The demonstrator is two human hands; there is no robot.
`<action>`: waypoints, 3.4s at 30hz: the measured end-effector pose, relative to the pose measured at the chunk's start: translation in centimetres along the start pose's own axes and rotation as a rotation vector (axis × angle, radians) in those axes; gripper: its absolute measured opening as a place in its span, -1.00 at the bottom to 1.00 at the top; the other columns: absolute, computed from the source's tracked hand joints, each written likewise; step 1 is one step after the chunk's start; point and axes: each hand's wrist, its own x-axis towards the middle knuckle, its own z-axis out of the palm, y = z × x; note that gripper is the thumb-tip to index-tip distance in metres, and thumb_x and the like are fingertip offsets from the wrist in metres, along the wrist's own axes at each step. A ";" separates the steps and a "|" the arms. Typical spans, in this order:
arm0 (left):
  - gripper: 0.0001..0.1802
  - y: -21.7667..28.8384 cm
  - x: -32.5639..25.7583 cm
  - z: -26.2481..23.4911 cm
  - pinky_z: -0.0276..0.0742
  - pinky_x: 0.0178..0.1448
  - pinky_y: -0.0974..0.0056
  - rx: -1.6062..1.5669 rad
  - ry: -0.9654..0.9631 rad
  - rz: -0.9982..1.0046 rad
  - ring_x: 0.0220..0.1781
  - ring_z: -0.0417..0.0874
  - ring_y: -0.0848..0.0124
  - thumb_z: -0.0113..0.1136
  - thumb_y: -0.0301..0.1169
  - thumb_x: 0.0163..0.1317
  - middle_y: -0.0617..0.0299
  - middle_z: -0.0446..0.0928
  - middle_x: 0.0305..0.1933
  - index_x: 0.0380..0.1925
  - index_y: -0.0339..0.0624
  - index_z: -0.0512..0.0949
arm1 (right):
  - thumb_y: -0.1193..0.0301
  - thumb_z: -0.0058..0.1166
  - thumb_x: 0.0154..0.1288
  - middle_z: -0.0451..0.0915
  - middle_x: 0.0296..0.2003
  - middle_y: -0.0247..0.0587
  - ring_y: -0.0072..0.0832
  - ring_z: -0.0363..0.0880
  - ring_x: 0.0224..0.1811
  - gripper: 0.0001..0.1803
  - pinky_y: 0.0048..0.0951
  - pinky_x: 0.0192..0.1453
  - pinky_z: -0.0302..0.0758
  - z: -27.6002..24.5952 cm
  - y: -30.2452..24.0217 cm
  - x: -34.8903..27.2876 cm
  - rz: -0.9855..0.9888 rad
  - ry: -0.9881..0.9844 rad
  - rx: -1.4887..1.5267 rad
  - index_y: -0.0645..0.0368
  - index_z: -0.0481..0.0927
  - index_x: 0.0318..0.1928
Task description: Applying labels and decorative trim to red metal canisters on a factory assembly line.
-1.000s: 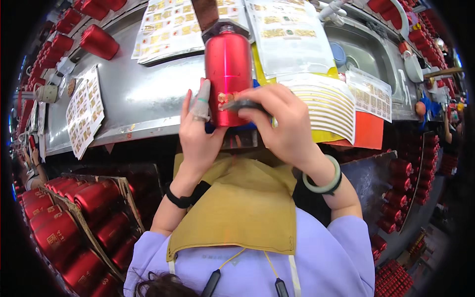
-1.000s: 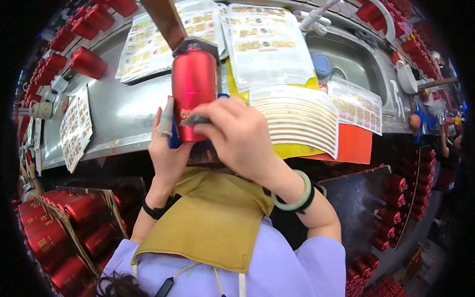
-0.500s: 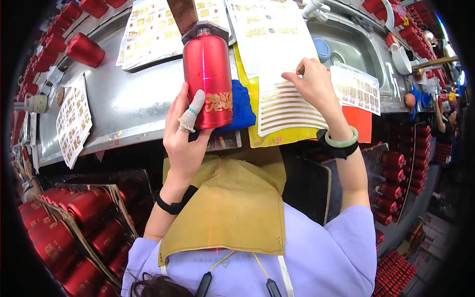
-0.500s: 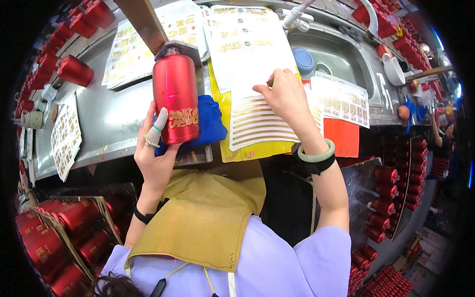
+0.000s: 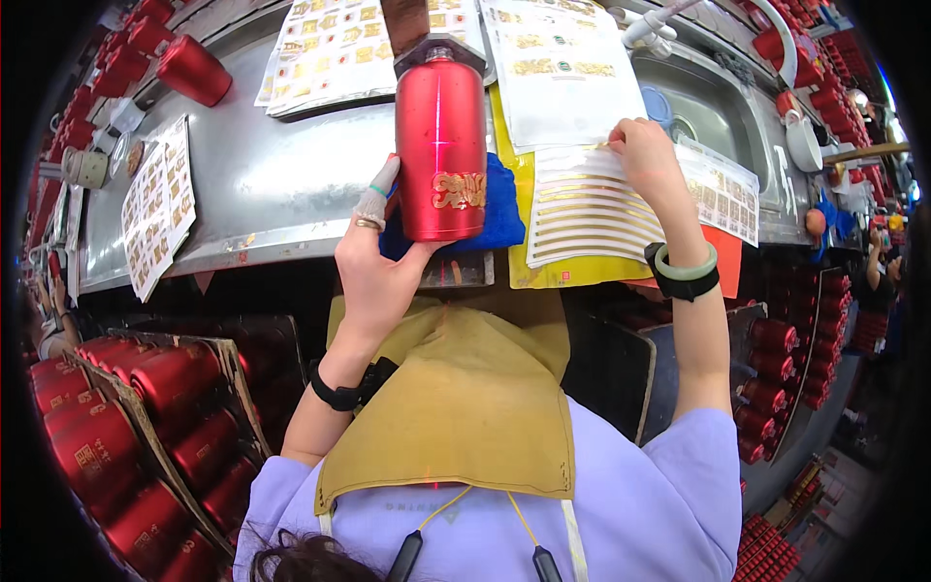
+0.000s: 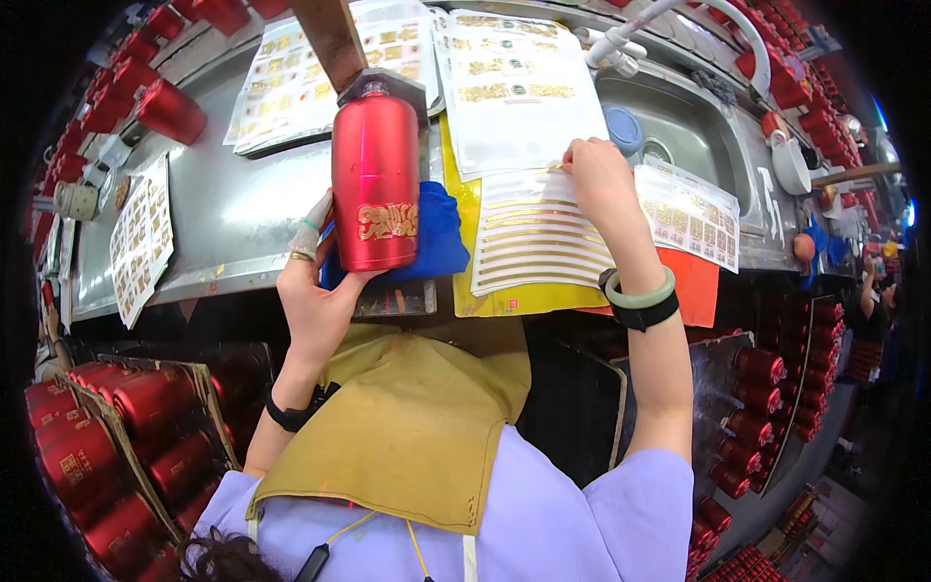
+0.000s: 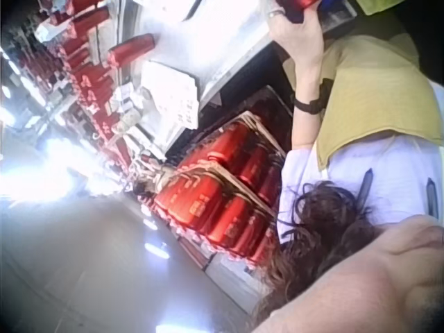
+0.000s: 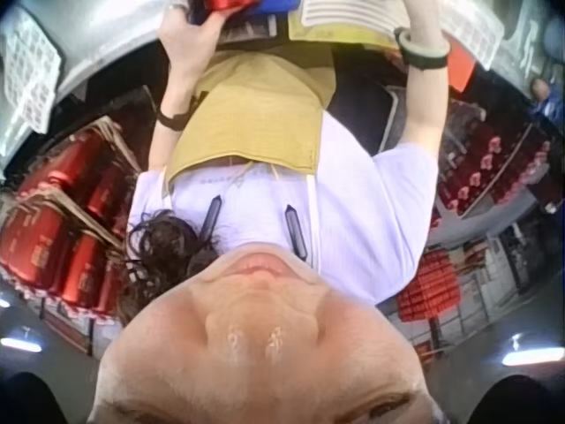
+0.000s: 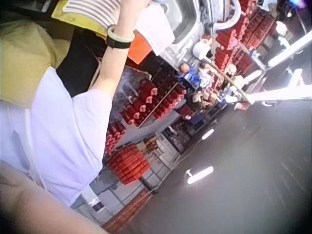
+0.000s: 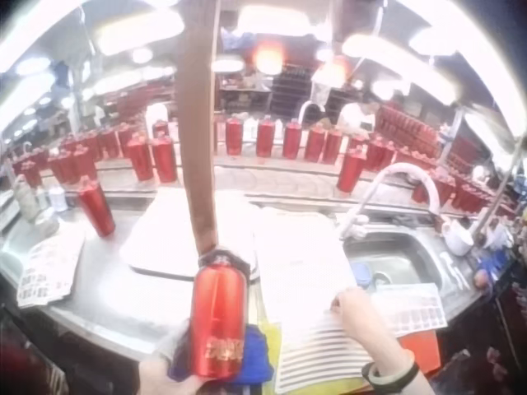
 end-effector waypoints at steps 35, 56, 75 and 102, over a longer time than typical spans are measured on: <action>-0.26 0.9 -1.1 0.0 0.11 0.64 0.11 -0.313 -0.065 -0.128 0.60 0.26 0.18 0.22 -0.45 0.45 -0.10 0.25 0.56 0.53 -0.43 0.15 | 0.39 0.40 0.28 0.59 -0.46 -0.38 -0.65 0.35 -0.51 -0.82 -0.53 -0.41 0.30 -0.4 -18.2 -9.1 0.132 0.029 1.024 0.24 0.69 -0.33; -0.25 0.8 -1.1 0.2 0.14 0.63 0.11 -0.336 -0.056 -0.116 0.60 0.25 0.18 0.24 -0.45 0.44 -0.09 0.24 0.58 0.53 -0.42 0.16 | 0.42 0.41 0.25 0.54 -0.48 -0.39 -0.65 0.35 -0.51 -0.87 -0.52 -0.38 0.30 0.0 -18.1 -9.1 0.108 0.061 1.088 0.20 0.72 -0.32; -0.69 -0.7 -1.1 -0.3 0.71 0.14 0.16 0.298 0.106 0.559 0.17 0.68 0.11 0.48 -0.67 0.09 0.11 0.70 0.08 -0.13 -0.21 0.79 | 0.43 0.41 0.26 0.55 -0.47 -0.39 -0.66 0.37 -0.51 -0.87 -0.52 -0.40 0.29 -0.1 -18.1 -9.2 0.119 0.032 1.085 0.20 0.72 -0.31; -0.64 -1.2 -1.1 1.1 0.75 0.02 0.16 0.201 0.243 0.508 0.02 0.75 0.08 0.53 -0.69 0.03 0.06 0.71 -0.02 -0.12 -0.39 0.72 | 0.41 0.40 0.25 0.55 -0.54 -0.28 -0.50 0.43 -0.45 -0.83 -0.40 -0.28 0.38 -1.7 -16.3 -8.6 0.055 -0.002 0.955 0.27 0.72 -0.33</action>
